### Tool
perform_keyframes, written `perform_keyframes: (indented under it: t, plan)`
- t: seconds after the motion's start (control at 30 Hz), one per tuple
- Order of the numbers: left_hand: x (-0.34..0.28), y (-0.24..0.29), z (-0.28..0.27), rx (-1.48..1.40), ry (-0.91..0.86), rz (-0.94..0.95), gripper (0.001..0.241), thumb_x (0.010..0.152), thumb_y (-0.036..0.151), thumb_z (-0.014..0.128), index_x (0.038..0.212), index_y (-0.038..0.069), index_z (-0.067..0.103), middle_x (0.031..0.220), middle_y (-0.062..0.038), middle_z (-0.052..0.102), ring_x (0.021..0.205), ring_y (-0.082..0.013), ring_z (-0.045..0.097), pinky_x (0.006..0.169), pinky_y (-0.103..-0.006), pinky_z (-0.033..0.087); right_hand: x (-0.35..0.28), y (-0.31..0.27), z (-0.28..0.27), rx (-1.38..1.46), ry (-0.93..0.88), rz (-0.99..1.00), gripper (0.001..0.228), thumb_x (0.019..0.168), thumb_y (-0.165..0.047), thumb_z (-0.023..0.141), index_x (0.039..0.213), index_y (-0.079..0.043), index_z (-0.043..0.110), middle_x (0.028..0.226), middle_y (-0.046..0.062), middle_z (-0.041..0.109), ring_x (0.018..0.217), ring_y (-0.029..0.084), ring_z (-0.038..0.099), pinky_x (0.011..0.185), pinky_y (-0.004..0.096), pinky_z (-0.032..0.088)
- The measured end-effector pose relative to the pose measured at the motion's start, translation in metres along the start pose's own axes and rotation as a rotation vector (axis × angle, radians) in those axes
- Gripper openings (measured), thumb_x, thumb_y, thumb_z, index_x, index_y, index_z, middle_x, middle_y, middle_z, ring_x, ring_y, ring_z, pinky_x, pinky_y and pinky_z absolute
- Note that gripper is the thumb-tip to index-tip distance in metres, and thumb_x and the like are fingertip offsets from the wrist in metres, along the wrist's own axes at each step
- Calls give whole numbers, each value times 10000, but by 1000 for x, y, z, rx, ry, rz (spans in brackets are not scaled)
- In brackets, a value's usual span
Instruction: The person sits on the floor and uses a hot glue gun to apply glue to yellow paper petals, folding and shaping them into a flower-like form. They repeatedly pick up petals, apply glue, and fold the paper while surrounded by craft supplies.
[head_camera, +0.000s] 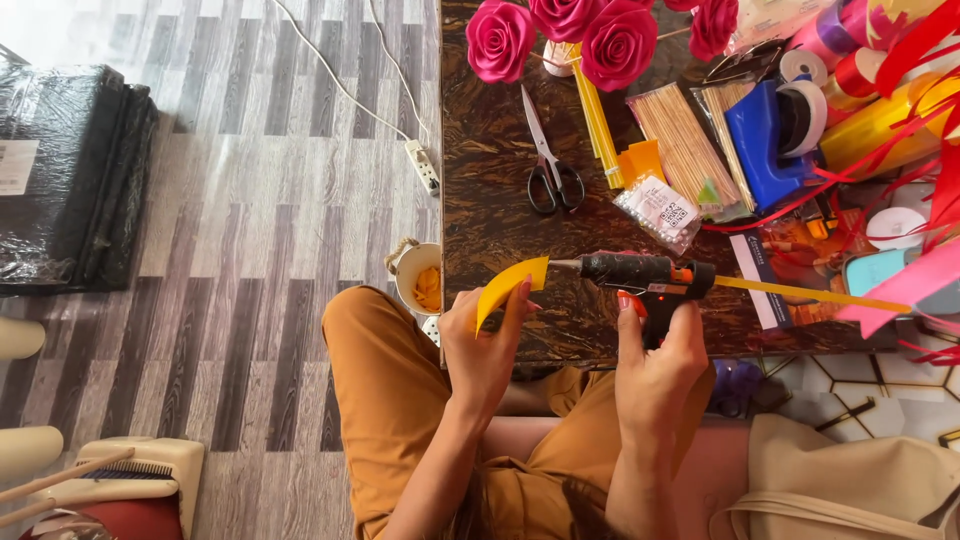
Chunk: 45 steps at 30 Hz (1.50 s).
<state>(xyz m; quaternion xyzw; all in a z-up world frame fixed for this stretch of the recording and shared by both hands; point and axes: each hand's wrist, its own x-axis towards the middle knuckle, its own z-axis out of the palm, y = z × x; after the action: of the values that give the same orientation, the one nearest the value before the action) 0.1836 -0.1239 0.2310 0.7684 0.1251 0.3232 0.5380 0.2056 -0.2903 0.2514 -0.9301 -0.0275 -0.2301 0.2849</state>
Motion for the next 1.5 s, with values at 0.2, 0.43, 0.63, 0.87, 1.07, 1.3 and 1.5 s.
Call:
perform_keyframes:
  t: [0.2, 0.43, 0.63, 0.87, 1.07, 1.3, 1.5]
  plan:
    - [-1, 1, -1, 5, -20, 4, 183, 1013, 258, 717, 950, 129, 829, 789, 34, 811, 708, -103, 727, 744, -287, 486, -1, -2, -2, -67, -19, 12, 331, 1060, -284, 746, 1198, -6, 630, 1114, 185, 760, 956, 426, 724, 729, 497, 538]
    - [1, 5, 0, -25, -43, 33, 158, 1018, 198, 715, 946, 102, 817, 814, 14, 807, 717, -116, 709, 749, -288, 466, 2, -2, -4, 5, -2, -35, 374, 1057, -237, 749, 1290, 32, 635, 1174, 200, 764, 993, 385, 745, 779, 445, 566]
    - [-1, 5, 0, -1, -57, 56, 155, 1023, 187, 712, 942, 100, 812, 799, 20, 785, 693, -111, 686, 738, -291, 454, 1, 3, -2, 39, 15, -41, 342, 1065, -241, 750, 1228, 37, 636, 1129, 203, 743, 977, 398, 727, 790, 457, 547]
    - [-3, 5, -1, -8, -91, 34, 166, 1028, 233, 700, 998, 108, 805, 835, 21, 803, 719, -120, 674, 756, -299, 456, 1, -3, -10, -4, -21, 11, 335, 1062, -273, 751, 1229, -3, 644, 1092, 160, 762, 908, 381, 730, 707, 447, 533]
    - [-7, 5, 1, -38, -113, -1, 139, 999, 226, 742, 1013, 111, 819, 849, 22, 817, 742, -108, 688, 748, -290, 452, 1, -3, -13, 36, -28, 9, 362, 1059, -260, 741, 1269, 17, 638, 1112, 184, 755, 933, 406, 721, 747, 464, 535]
    - [-12, 11, 1, -80, -143, -72, 232, 1016, 286, 698, 929, 123, 838, 792, 26, 812, 730, -84, 696, 745, -264, 510, -3, 25, 2, 121, 8, -32, 325, 1052, -221, 759, 1203, 37, 631, 1001, 179, 702, 861, 356, 696, 777, 443, 533]
    - [-17, 12, 2, -384, -181, -253, 323, 998, 235, 769, 697, 117, 781, 627, -35, 763, 673, -83, 677, 749, -267, 589, 13, 92, 82, 229, -2, -1, 487, 884, -284, 949, 1071, 64, 664, 928, 179, 643, 685, 293, 697, 608, 380, 583]
